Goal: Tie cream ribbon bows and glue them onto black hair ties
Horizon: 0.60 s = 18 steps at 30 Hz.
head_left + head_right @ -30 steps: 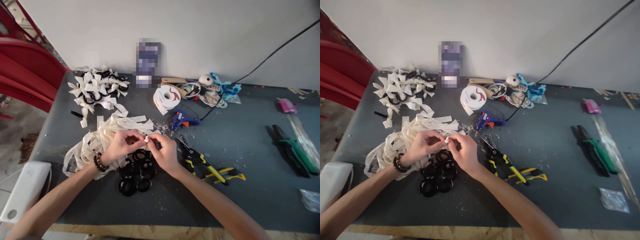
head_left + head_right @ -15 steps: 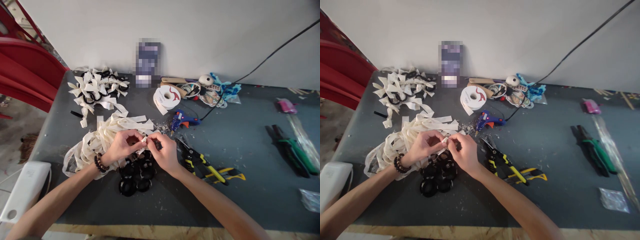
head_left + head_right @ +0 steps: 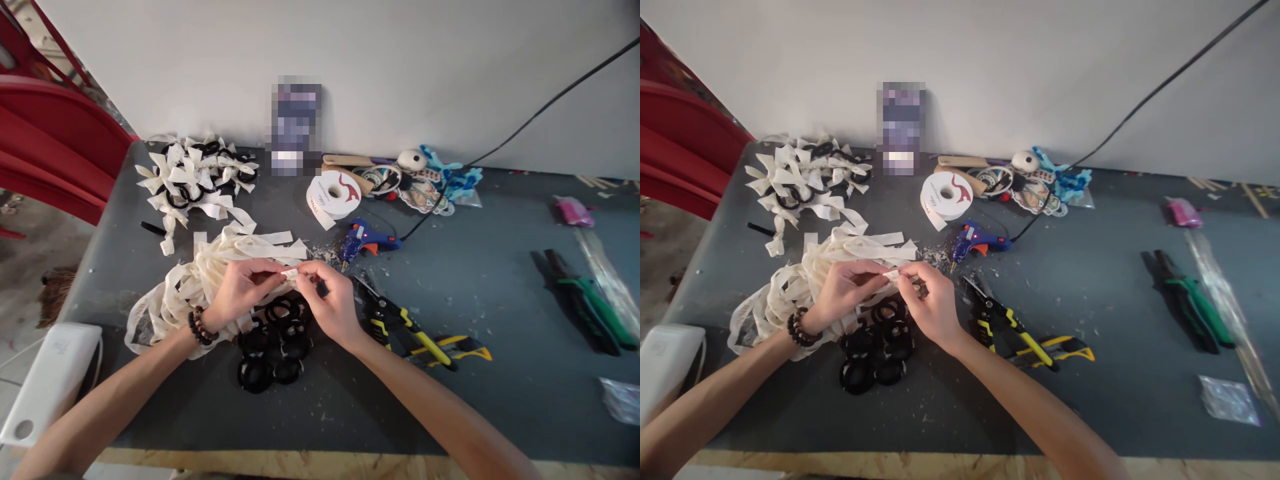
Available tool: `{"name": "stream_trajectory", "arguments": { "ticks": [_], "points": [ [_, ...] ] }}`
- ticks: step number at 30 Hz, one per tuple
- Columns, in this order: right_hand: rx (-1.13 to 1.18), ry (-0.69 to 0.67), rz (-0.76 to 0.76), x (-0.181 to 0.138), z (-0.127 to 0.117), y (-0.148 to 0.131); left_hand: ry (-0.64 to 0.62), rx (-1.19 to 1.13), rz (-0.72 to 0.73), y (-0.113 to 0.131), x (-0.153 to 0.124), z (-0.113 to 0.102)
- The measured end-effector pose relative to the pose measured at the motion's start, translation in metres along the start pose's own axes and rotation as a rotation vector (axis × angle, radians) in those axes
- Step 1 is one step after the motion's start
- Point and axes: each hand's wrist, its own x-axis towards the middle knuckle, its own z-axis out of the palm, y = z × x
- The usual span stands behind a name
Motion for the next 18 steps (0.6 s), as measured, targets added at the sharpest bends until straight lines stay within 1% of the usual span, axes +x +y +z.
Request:
{"name": "stream_trajectory", "arguments": {
  "ticks": [4,8,11,14,16,18],
  "points": [
    [-0.003,0.023,-0.072,0.0016,-0.0008,-0.0028,0.057,0.022,0.008,0.0007,-0.0005,-0.0004],
    [-0.006,0.031,-0.110,0.0016,-0.0004,-0.0053,0.072,0.105,-0.017,0.0029,-0.0014,0.0001],
    [-0.028,0.047,-0.143,0.0010,0.0014,-0.0048,0.080,0.076,-0.042,0.0034,-0.0022,0.0010],
    [-0.061,0.063,-0.124,0.0009,0.0028,-0.0020,0.065,0.014,-0.026,0.0030,-0.0035,0.0034],
    [-0.075,0.071,-0.095,0.0013,0.0028,0.0002,0.067,0.033,0.012,0.0026,-0.0047,0.0056],
    [-0.058,0.061,-0.074,0.0020,0.0024,0.0019,0.095,0.075,0.047,0.0022,-0.0057,0.0076]
  ]
}}
